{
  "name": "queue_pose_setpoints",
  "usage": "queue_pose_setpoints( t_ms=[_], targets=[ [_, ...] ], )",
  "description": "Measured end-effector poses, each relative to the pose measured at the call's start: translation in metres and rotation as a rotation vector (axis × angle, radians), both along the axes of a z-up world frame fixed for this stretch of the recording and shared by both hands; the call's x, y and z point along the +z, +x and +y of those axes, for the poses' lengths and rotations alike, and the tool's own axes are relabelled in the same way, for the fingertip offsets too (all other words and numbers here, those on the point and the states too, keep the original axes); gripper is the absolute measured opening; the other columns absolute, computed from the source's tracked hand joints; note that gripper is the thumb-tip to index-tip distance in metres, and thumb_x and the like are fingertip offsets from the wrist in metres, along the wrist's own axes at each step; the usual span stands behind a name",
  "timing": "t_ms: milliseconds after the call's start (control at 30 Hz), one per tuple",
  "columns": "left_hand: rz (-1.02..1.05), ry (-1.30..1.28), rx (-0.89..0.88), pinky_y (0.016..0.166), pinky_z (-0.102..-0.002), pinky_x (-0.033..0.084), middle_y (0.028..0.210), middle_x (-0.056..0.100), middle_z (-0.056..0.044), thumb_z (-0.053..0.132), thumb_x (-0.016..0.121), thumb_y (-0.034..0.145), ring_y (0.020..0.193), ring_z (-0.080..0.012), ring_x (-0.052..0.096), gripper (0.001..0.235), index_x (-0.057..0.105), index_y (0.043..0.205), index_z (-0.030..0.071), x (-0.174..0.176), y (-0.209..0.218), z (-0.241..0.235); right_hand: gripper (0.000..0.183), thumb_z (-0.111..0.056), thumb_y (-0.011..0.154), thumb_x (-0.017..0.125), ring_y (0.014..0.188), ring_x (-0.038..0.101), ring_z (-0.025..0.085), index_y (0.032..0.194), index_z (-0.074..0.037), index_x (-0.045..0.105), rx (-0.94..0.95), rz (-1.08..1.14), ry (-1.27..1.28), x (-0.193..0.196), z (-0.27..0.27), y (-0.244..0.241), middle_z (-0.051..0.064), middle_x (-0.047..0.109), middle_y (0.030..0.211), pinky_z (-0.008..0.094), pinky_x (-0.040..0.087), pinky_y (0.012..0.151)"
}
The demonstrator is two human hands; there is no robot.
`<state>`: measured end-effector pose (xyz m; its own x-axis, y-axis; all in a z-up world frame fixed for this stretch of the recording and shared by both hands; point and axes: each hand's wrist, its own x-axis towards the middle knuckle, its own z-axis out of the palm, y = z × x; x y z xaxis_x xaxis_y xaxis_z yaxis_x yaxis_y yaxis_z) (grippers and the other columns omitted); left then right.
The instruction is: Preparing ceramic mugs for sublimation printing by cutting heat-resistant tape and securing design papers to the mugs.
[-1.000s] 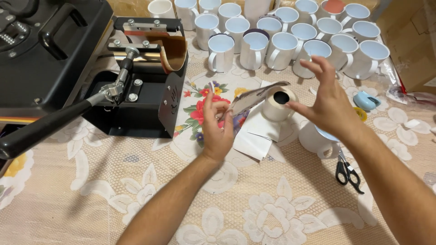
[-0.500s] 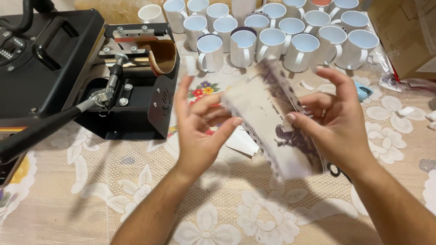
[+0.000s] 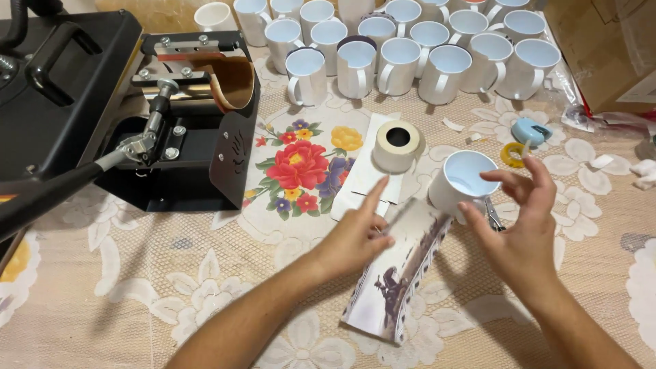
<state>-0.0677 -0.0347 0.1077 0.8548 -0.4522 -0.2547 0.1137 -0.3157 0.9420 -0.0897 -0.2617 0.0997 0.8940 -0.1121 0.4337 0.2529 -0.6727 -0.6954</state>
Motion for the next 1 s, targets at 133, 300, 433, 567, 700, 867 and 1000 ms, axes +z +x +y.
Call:
queue_pose_setpoints(
  t_ms=[133, 300, 433, 567, 700, 867, 1000],
  targets=[
    [-0.324, 0.225, -0.062, 0.092, -0.036, 0.061, 0.122, 0.068, -0.021, 0.018, 0.059, 0.096, 0.105, -0.0294, 0.070, 0.087, 0.001, 0.162, 0.017, -0.023, 0.006, -0.001, 0.086, -0.014, 0.081, 0.076, 0.132, 0.051, 0.035, 0.149, 0.007, 0.028, -0.037, 0.035, -0.178, 0.001, -0.011, 0.007, 0.019, 0.060, 0.133, 0.054, 0.034, 0.113],
    [-0.649, 0.416, -0.005, 0.098, -0.046, 0.049, 0.129, 0.066, -0.014, 0.024, 0.066, 0.094, 0.110, -0.0319, 0.064, 0.090, 0.006, 0.160, 0.012, -0.049, 0.045, 0.016, 0.102, -0.020, 0.078, 0.080, 0.113, 0.060, 0.039, 0.154, 0.001, 0.015, 0.127, 0.053, -0.374, 0.016, 0.005, 0.036, 0.022, 0.055, 0.138, 0.053, 0.043, 0.104],
    [-0.665, 0.477, 0.017, 0.121, -0.055, 0.020, 0.145, 0.048, -0.034, 0.036, 0.079, 0.085, 0.143, -0.0470, 0.036, 0.113, 0.001, 0.159, -0.001, -0.054, 0.050, 0.017, 0.113, -0.022, 0.073, 0.088, 0.113, 0.057, 0.062, 0.153, 0.008, 0.014, 0.259, 0.189, -0.464, 0.037, 0.042, 0.092, 0.040, 0.054, 0.131, 0.071, 0.049, 0.092],
    [-0.609, 0.452, 0.019, 0.123, -0.053, 0.014, 0.146, 0.047, -0.032, 0.039, 0.077, 0.085, 0.147, -0.0451, 0.030, 0.117, -0.003, 0.158, -0.004, -0.071, 0.053, 0.013, 0.126, -0.033, 0.066, 0.093, 0.110, 0.061, 0.059, 0.156, 0.005, 0.013, 0.246, 0.321, -0.522, 0.009, 0.055, 0.154, 0.042, 0.053, 0.131, 0.065, 0.052, 0.092],
    [-0.708, 0.474, -0.003, 0.123, -0.056, 0.012, 0.148, 0.048, -0.027, 0.040, 0.070, 0.090, 0.148, -0.0411, 0.030, 0.108, -0.003, 0.158, -0.002, -0.091, 0.059, 0.014, 0.125, -0.022, 0.064, 0.095, 0.106, 0.063, 0.059, 0.156, 0.005, 0.015, 0.207, 0.364, -0.600, 0.010, 0.074, 0.160, 0.042, 0.055, 0.126, 0.065, 0.054, 0.087],
    [-0.711, 0.527, -0.045, 0.122, -0.058, 0.012, 0.151, 0.046, -0.025, 0.043, 0.062, 0.094, 0.149, -0.0386, 0.030, 0.103, -0.006, 0.159, 0.001, -0.096, 0.064, 0.012, 0.119, -0.021, 0.066, 0.092, 0.106, 0.064, 0.057, 0.155, 0.004, 0.017, 0.177, 0.403, -0.559, -0.007, 0.070, 0.168, 0.038, 0.059, 0.122, 0.064, 0.055, 0.086],
    [-0.713, 0.530, -0.032, 0.120, -0.059, 0.014, 0.148, 0.049, -0.026, 0.032, 0.057, 0.098, 0.147, -0.0396, 0.034, 0.091, -0.003, 0.159, -0.001, -0.096, 0.063, 0.013, 0.119, -0.015, 0.063, 0.092, 0.107, 0.064, 0.057, 0.155, 0.003, 0.019, 0.079, 0.408, -0.572, 0.002, 0.067, 0.167, 0.037, 0.060, 0.124, 0.065, 0.052, 0.089]
  ],
)
